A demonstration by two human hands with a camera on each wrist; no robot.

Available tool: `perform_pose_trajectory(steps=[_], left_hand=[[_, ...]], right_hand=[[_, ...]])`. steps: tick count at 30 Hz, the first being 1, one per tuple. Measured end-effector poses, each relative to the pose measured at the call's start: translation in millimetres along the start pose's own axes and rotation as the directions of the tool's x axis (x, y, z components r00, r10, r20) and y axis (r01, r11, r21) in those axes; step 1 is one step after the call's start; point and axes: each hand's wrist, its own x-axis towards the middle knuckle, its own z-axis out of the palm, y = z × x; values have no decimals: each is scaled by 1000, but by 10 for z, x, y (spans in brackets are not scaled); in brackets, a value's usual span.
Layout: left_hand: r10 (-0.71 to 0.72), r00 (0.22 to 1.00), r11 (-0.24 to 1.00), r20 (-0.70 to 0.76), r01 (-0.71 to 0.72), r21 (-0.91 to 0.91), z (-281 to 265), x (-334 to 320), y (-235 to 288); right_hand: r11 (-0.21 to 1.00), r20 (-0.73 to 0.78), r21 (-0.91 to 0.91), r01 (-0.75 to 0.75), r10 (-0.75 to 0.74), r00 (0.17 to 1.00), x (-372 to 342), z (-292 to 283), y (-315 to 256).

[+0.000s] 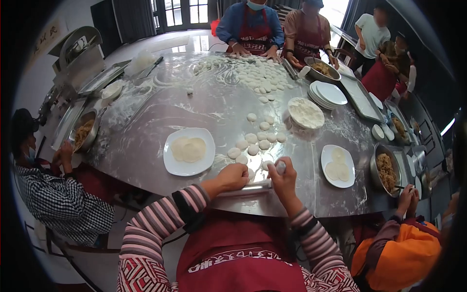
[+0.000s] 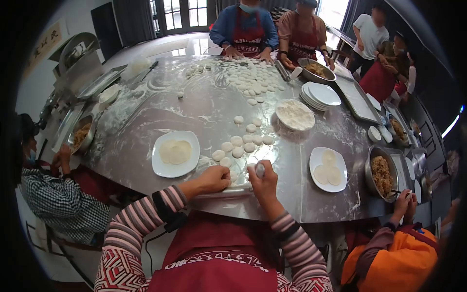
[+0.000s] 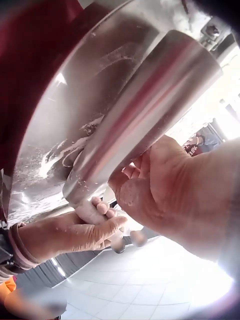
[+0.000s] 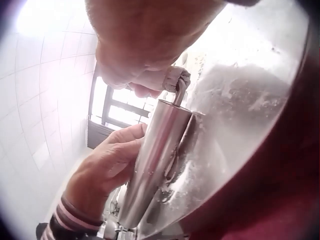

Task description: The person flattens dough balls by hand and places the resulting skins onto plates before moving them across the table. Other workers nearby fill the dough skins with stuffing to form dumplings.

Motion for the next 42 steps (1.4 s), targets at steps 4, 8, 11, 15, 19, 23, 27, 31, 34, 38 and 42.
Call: perform_pose_trajectory(steps=[4, 8, 11, 15, 19, 23, 27, 31, 34, 38, 42], left_hand=[[96, 985, 995, 143, -98, 8, -38, 8, -4], [79, 997, 997, 17, -79, 9, -22, -112, -91], [59, 997, 995, 48, -63, 83, -64, -40, -42], [92, 993, 990, 74, -100, 105, -127, 56, -73], [118, 982, 993, 148, -120, 7, -165, -99, -130], [49, 984, 994, 174, -65, 89, -135, -46, -64], [39, 988, 986, 150, -62, 154, -188, 47, -19], [94, 977, 995, 190, -98, 14, -198, -82, -200], [88, 965, 996, 247, -81, -39, -154, -95, -206], [78, 986, 979, 145, -103, 178, -118, 76, -73], [106, 968, 980, 229, -141, 143, -162, -1, -91]], right_hand=[[999, 38, -47, -2, 4, 999, -142, -117, -11], [991, 13, 131, 1, -3, 1000, -400, -164, 34], [998, -24, -46, -37, 36, 999, 14, 10, 10], [994, -21, -102, 32, -34, 999, 135, 68, 119], [1000, 11, -21, 20, -19, 1000, -377, -200, 67], [998, -7, -61, -17, 16, 1000, 15, 0, 76], [993, -15, -113, 30, -32, 999, 214, 124, 179], [999, 69, -52, -1, 5, 998, -353, -234, 119], [997, 31, -68, -24, 26, 999, -253, -167, -14], [998, 47, 8, -65, 64, 997, 272, 159, 186], [981, 51, -174, 90, -83, 995, -108, -150, 14]])
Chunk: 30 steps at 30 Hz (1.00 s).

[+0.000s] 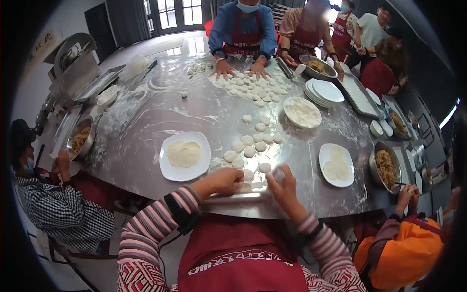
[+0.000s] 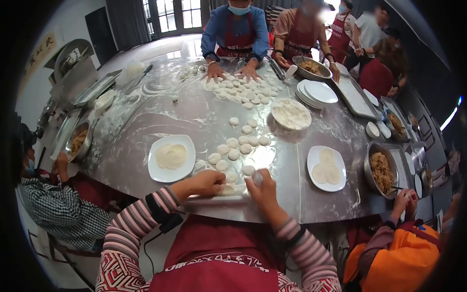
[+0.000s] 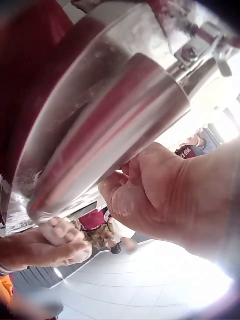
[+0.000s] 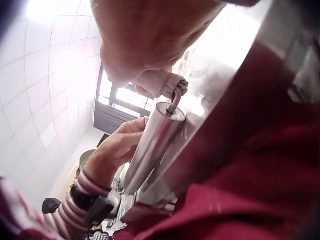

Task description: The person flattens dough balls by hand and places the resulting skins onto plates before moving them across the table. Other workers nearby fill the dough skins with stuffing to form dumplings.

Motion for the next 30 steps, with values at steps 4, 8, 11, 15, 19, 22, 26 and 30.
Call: perform_pose_trajectory(steps=[4, 8, 11, 15, 19, 22, 26, 30], left_hand=[[-49, 998, 979, 27, 53, -195, -17, -113, -21], [-66, 994, 997, -87, 70, 39, 29, 68, 74], [-78, 993, 997, -85, 77, -12, -8, 83, 132], [-88, 996, 995, -11, 88, -46, -8, -87, 71], [-84, 996, 988, -20, 81, -134, 15, -120, 136], [-42, 991, 998, -129, 35, -56, 75, 60, 103], [-98, 994, 991, -50, 93, -95, 33, 2, 101], [-179, 983, 955, -36, 165, -248, 9, -184, 101]], right_hand=[[948, 41, 283, -148, 143, 989, -341, -66, -69], [989, -8, 118, -88, 89, 996, 273, 224, 92], [991, -18, 102, -89, 92, 996, 256, 226, 91], [993, 10, 101, -56, 55, 998, -323, -92, -108], [989, -2, 84, -126, 126, 992, -125, -19, -76], [987, -13, 111, -114, 116, 993, 333, 275, 63], [998, -56, 21, -53, 54, 997, 32, 123, 68], [993, -47, 100, -66, 71, 996, -396, -63, -121]])
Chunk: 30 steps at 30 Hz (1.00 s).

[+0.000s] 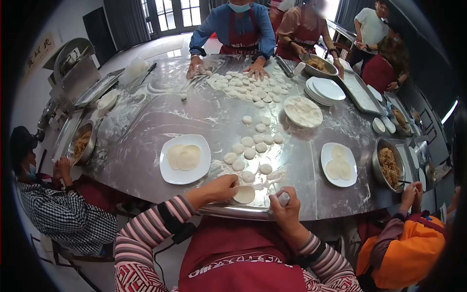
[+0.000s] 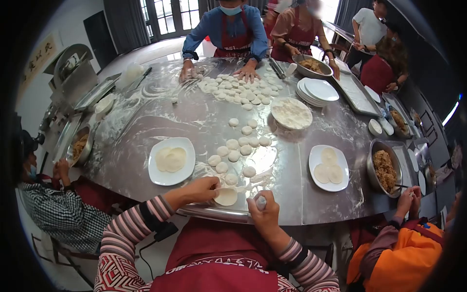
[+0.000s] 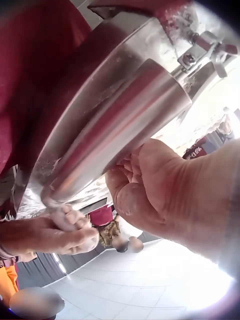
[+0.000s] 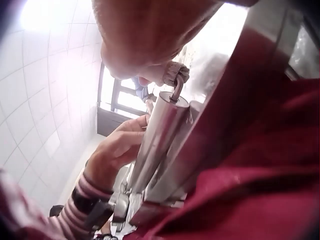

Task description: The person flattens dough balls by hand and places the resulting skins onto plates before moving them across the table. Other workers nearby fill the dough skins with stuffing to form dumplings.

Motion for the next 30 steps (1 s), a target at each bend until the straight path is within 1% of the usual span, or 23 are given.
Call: perform_pose_trajectory(steps=[1, 2, 3, 4, 5, 6, 8, 10, 12, 13, 14, 15, 16, 18, 19, 20, 21, 23, 25, 26, 27, 28, 30], left_hand=[[41, 999, 999, 16, -41, -2, 30, 9, -24], [83, 996, 997, 36, -83, -5, 78, 23, -43], [113, 994, 994, -11, -112, 14, 113, 66, -56], [118, 993, 993, -4, -117, 22, 119, 116, -47], [130, 989, 989, -70, -125, 81, 113, 166, -29], [145, 980, 982, -136, -127, 138, 101, 199, 8], [144, 981, 983, -129, -127, 133, 91, 228, 50], [105, 994, 982, 20, -107, 153, 81, 214, 100], [129, 992, 978, 8, -128, 162, 83, 202, 7], [111, 993, 992, 24, -113, 57, 82, 176, -43], [96, 994, 995, 47, -93, -45, 89, 163, -67], [76, 991, 997, 108, -73, -26, 71, 137, -22], [72, 990, 997, 123, -70, -21, 87, 140, -14], [143, 988, 986, 51, -147, 75, 96, 170, 44], [138, 990, 982, -8, -136, 130, 81, 175, 101], [138, 990, 981, -6, -135, 137, 95, 203, 107], [136, 990, 979, -33, -129, 158, 99, 240, 124], [140, 987, 977, -74, -126, 172, 88, 276, 121], [65, 995, 968, 81, -82, 236, 63, 186, 210], [63, 995, 971, 72, -78, 226, 73, 180, 151], [72, 997, 984, 42, -78, 158, 92, 160, 68], [79, 997, 992, 14, -80, 93, 79, 126, 46], [62, 996, 997, 70, -66, 50, 51, 103, 1]], right_hand=[[997, -5, 50, -51, 52, 999, -48, -5, -30], [999, -47, -47, 1, -3, 999, 96, 45, -5], [999, -17, -18, -48, 48, 999, 272, 104, 44], [996, -55, -81, 25, -30, 998, 450, 210, 76], [999, -59, -22, 31, -32, 998, 590, 313, 151], [1000, -33, -24, -5, 5, 999, 685, 363, 156], [997, -54, -50, 61, -63, 996, 660, 339, 137], [997, -2, -77, 2, -2, 1000, 426, 152, 49], [998, 27, -37, -41, 42, 999, 43, -7, 99], [999, 35, -38, -36, 38, 999, -29, -20, 98], [999, 26, 16, -44, 44, 999, -98, -31, 97], [996, 11, 73, -57, 57, 998, -153, -31, 97], [996, -8, 60, -61, 62, 998, -32, 11, 90], [999, 19, -10, -47, 48, 999, 361, 112, 48], [1000, -9, -22, 17, -17, 1000, 535, 212, 76], [996, -34, -35, 80, -82, 996, 655, 316, 133], [998, -34, -8, 58, -58, 998, 723, 373, 147], [1000, -21, -5, 30, -30, 999, 629, 311, 149], [998, 18, -45, -40, 41, 999, 373, 142, 131], [999, 35, -24, -30, 31, 999, 204, 34, 47], [999, 35, 20, -26, 25, 999, 17, -24, 98], [995, 44, 71, -71, 68, 997, -113, -55, 66], [988, 17, 128, -81, 79, 997, -117, -30, 28]])
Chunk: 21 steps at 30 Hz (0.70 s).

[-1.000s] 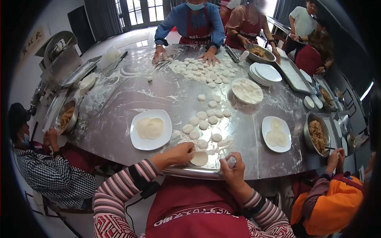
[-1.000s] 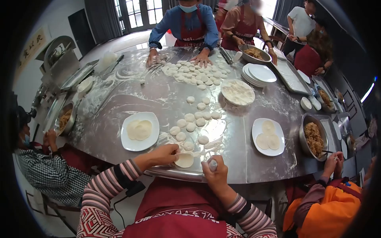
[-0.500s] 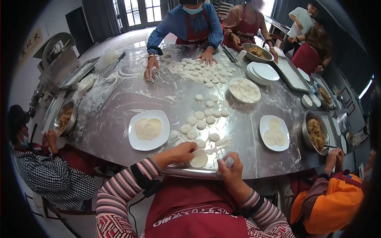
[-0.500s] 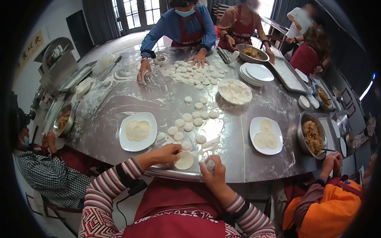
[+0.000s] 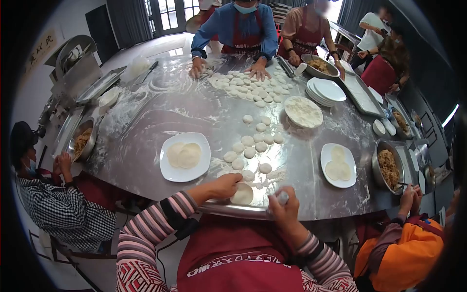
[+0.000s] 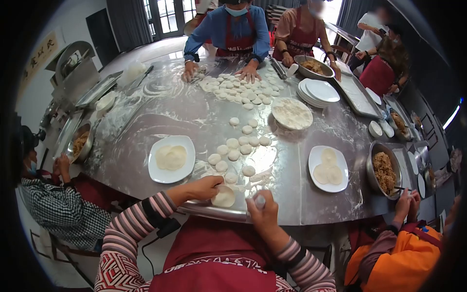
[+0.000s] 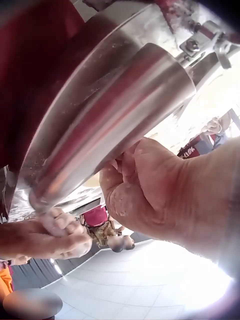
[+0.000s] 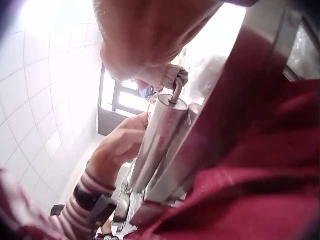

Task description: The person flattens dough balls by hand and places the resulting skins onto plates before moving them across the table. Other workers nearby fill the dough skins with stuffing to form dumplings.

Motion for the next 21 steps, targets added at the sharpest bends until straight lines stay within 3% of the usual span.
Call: perform_pose_trajectory(steps=[3, 6, 8, 10, 13, 16, 18, 21], left_hand=[[154, 987, 986, -45, -151, 69, 39, 22, -16], [55, 989, 994, -137, -42, 99, -2, 75, -9], [68, 987, 986, -144, -45, 158, -3, 4, 24], [133, 976, 962, -173, -85, 259, 85, -72, -3], [107, 985, 988, -135, -91, 122, 66, -136, -54], [68, 990, 997, -125, -63, 45, -342, -298, -99], [26, 962, 999, -272, -13, 52, -768, -427, -311], [15, 848, 946, -530, 159, 281, -1270, -603, -633]], right_hand=[[986, -31, -156, 62, -67, 997, 534, 190, 0], [973, -78, -196, 123, -141, 987, 787, 374, 75], [964, -83, -211, 165, -186, 979, 649, 292, 178], [973, -19, -197, 121, -127, 992, 359, 108, 139], [992, -11, -59, 111, -112, 994, 48, 23, 55], [996, 65, 28, 86, -88, 994, 2, -17, 17], [993, 66, 29, 117, -119, 991, 32, -5, 7], [994, 4, 57, 96, -97, 995, 60, 35, 96]])
